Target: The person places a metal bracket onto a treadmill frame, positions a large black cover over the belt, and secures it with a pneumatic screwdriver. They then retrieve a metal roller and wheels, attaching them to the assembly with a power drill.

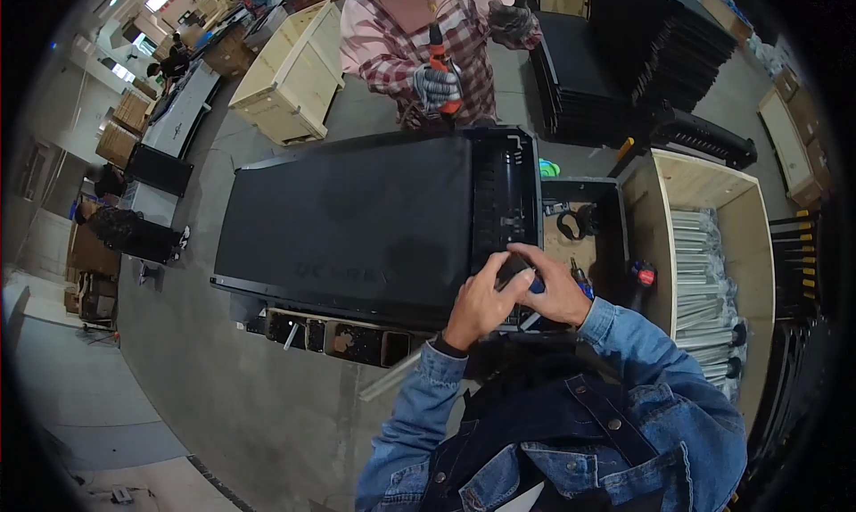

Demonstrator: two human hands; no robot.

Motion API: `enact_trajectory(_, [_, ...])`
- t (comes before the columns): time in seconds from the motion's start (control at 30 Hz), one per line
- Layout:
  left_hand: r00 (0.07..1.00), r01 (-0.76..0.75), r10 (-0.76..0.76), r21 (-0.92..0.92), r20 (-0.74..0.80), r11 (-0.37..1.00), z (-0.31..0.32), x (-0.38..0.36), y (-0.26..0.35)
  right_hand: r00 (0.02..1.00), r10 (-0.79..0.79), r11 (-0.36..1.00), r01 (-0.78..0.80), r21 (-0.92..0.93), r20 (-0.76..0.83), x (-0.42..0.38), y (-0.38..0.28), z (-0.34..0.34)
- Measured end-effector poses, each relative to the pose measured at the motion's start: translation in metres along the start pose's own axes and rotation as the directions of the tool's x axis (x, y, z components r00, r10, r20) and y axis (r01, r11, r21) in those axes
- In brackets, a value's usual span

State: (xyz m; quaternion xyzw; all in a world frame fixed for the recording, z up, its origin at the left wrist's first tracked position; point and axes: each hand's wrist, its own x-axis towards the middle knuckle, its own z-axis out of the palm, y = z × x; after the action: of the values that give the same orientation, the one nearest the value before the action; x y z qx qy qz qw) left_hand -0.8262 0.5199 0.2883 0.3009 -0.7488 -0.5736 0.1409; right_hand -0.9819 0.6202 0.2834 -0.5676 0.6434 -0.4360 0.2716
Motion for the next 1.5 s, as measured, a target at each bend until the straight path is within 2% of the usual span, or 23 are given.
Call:
enact_trajectory(0.07, [0.999, 0.029, -0.013, 0.369, -0.046, 0.929, -0.012, 0.048, 0.042, 0.973, 0.093, 0.990, -0.067, 0.127, -0.213, 0.034, 0.026, -0.002])
enact_trajectory(0.13, [0.893, -0.201, 0.371, 0.513, -0.254, 0.834, -0.004, 0.087, 0.057, 0.926, 0.251, 0.939, -0.163, 0.302, -0.283, 0.076, 0.067, -0.013])
enact_trajectory(0.23, [0.737, -0.405, 0.571, 0.440, -0.362, 0.802, -0.008, 0.125, 0.057, 0.877, 0.296, 0.922, -0.158, 0.353, -0.379, 0.134, 0.114, -0.051])
enact_trajectory(0.27, [0.724, -0.365, 0.571, 0.488, -0.386, 0.793, -0.011, 0.138, 0.044, 0.845, 0.440, 0.824, -0.244, 0.512, -0.305, 0.150, 0.096, -0.070])
enact_trajectory(0.37, [0.780, -0.262, 0.501, 0.531, -0.374, 0.806, -0.050, 0.202, -0.012, 0.798, 0.456, 0.842, -0.244, 0.480, -0.395, 0.214, 0.151, -0.100])
enact_trajectory(0.43, [0.819, -0.056, 0.421, 0.677, -0.389, 0.734, -0.081, 0.241, -0.046, 0.798, 0.419, 0.881, -0.241, 0.406, -0.434, 0.254, 0.173, -0.114])
enact_trajectory(0.5, [0.810, -0.002, 0.416, 0.707, -0.414, 0.708, -0.105, 0.265, -0.072, 0.806, 0.422, 0.895, -0.297, 0.334, -0.415, 0.286, 0.182, -0.122])
enact_trajectory(0.57, [0.857, -0.126, 0.480, 0.826, -0.188, 0.549, -0.128, 0.278, -0.076, 0.815, 0.471, 0.868, -0.358, 0.345, -0.339, 0.311, 0.185, -0.125])
enact_trajectory(0.7, [0.953, -0.101, 0.297, 0.854, -0.065, 0.510, -0.151, 0.287, -0.054, 0.784, 0.556, 0.808, -0.431, 0.402, -0.276, 0.351, 0.190, -0.115])
enact_trajectory(0.8, [0.909, -0.105, 0.407, 0.896, -0.090, 0.432, -0.148, 0.287, -0.051, 0.840, 0.534, 0.814, -0.481, 0.327, -0.094, 0.377, 0.180, -0.101])
enact_trajectory(0.87, [0.869, -0.086, 0.473, 0.898, -0.144, 0.431, -0.142, 0.291, -0.055, 0.917, 0.367, 0.890, -0.299, 0.344, -0.153, 0.398, 0.173, -0.066])
enact_trajectory(0.93, [0.826, -0.043, 0.521, 0.898, -0.214, 0.438, -0.136, 0.281, -0.056, 0.938, 0.338, 0.905, -0.345, 0.250, 0.070, 0.412, 0.164, -0.054])
enact_trajectory(1.0, [0.723, -0.002, 0.590, 0.854, -0.358, 0.521, -0.131, 0.257, -0.035, 0.921, 0.268, 0.931, -0.323, 0.172, 0.282, 0.431, 0.158, -0.038])
enact_trajectory(1.07, [0.762, 0.101, 0.458, 0.783, -0.458, 0.614, -0.130, 0.210, -0.032, 0.867, 0.299, 0.948, -0.319, -0.016, 0.399, 0.439, 0.129, -0.030])
enact_trajectory(1.2, [0.614, 0.352, 0.306, 0.600, -0.727, 0.718, -0.117, 0.075, -0.034, 0.781, 0.201, 0.977, -0.117, -0.177, 0.591, 0.446, 0.096, -0.022])
enact_trajectory(1.27, [0.502, 0.489, -0.005, 0.279, -0.865, 0.826, -0.085, 0.006, -0.044, 0.707, 0.194, 0.971, -0.037, -0.237, 0.680, 0.447, 0.098, -0.016])
enact_trajectory(1.3, [0.465, 0.560, -0.301, 0.013, -0.832, 0.829, -0.069, -0.020, -0.047, 0.649, 0.182, 0.970, 0.004, -0.243, 0.739, 0.449, 0.105, -0.013])
enact_trajectory(1.33, [0.406, 0.613, -0.564, -0.243, -0.719, 0.752, -0.053, -0.041, -0.049, 0.674, 0.207, 0.958, 0.006, -0.285, 0.709, 0.445, 0.112, -0.010])
enact_trajectory(1.37, [0.491, 0.507, -0.556, -0.299, -0.671, 0.809, -0.035, -0.059, -0.065, 0.704, 0.221, 0.945, 0.015, -0.326, 0.675, 0.438, 0.108, -0.009])
enact_trajectory(1.4, [0.481, 0.509, -0.570, -0.317, -0.666, 0.800, -0.018, -0.070, -0.079, 0.754, 0.236, 0.933, 0.001, -0.360, 0.613, 0.430, 0.101, -0.011])
enact_trajectory(1.43, [0.514, 0.370, -0.537, -0.392, -0.669, 0.842, -0.003, -0.068, -0.079, 0.745, 0.243, 0.930, 0.002, -0.367, 0.621, 0.429, 0.102, -0.010])
enact_trajectory(1.47, [0.543, 0.221, -0.500, -0.459, -0.675, 0.860, 0.009, -0.069, -0.078, 0.722, 0.187, 0.968, -0.019, -0.251, 0.667, 0.428, 0.108, -0.014])
enact_trajectory(1.5, [0.546, 0.216, -0.504, -0.469, -0.669, 0.856, 0.017, -0.076, -0.077, 0.705, 0.125, 0.990, -0.044, -0.133, 0.698, 0.426, 0.112, -0.019])
